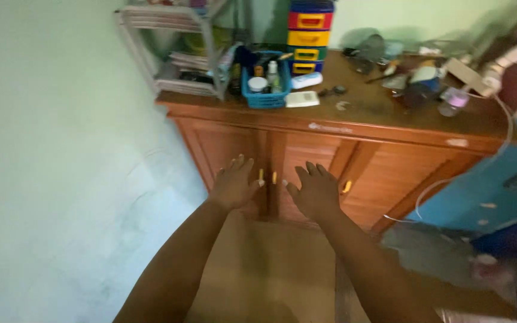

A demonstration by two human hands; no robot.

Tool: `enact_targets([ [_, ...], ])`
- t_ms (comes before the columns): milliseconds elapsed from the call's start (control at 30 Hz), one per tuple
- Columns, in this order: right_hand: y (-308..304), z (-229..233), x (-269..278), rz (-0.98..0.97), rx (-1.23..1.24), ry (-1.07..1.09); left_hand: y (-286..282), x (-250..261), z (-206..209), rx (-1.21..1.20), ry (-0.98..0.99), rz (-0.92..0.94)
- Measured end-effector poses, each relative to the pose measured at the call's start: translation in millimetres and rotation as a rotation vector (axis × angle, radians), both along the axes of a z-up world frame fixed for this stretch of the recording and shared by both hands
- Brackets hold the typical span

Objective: The person picks up several pieces of clothing from the floor and places them into a cardboard box. They then pick up a green stuffed toy and place it on the bed. Finally, they organize stationery items on a desk by placing pens, scissors, and a ruler into a cup.

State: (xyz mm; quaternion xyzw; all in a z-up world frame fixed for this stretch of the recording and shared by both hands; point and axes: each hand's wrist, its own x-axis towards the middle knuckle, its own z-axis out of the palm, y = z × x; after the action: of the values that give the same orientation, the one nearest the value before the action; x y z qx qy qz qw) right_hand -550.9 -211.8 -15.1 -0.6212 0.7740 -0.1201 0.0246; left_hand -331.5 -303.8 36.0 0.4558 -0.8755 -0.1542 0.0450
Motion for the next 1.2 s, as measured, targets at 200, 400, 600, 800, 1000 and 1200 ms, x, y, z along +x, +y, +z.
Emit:
enact_targets([
  [200, 5.3, 28.7, -61.9, -0.128, 0.000, 0.036, -29.6, -81.7, 5.4, 0.021, -0.016, -0.241],
  [400, -13.4, 13.9, -158.4, -0.059, -0.269, 0.074, -45.9, -182.8, 22.2, 0.055, -0.010, -0.246],
  [600, -38.0, 41.4, -261.5, -0.117, -0.060, 0.011, -81.1, -285.3, 13.4, -0.036, 0.004, -0.275],
  [800, -35.3, 65.4, -350.8, -0.082, -0.349, 0.037, -86.4, -382.6, 27.1, 0.003, 0.059, -0.304],
  [1000, -24.0, 64.6, -423.0, -0.140, -0.514, -0.047, -85.6, -465.7, 24.5, -0.118, 0.084, -0.383],
  [1200, -16.4, 59.6, -472.3, -0.321, -0.552, -0.122, -87.5, -537.8, -21.3, -0.314, 0.535, -0.644],
])
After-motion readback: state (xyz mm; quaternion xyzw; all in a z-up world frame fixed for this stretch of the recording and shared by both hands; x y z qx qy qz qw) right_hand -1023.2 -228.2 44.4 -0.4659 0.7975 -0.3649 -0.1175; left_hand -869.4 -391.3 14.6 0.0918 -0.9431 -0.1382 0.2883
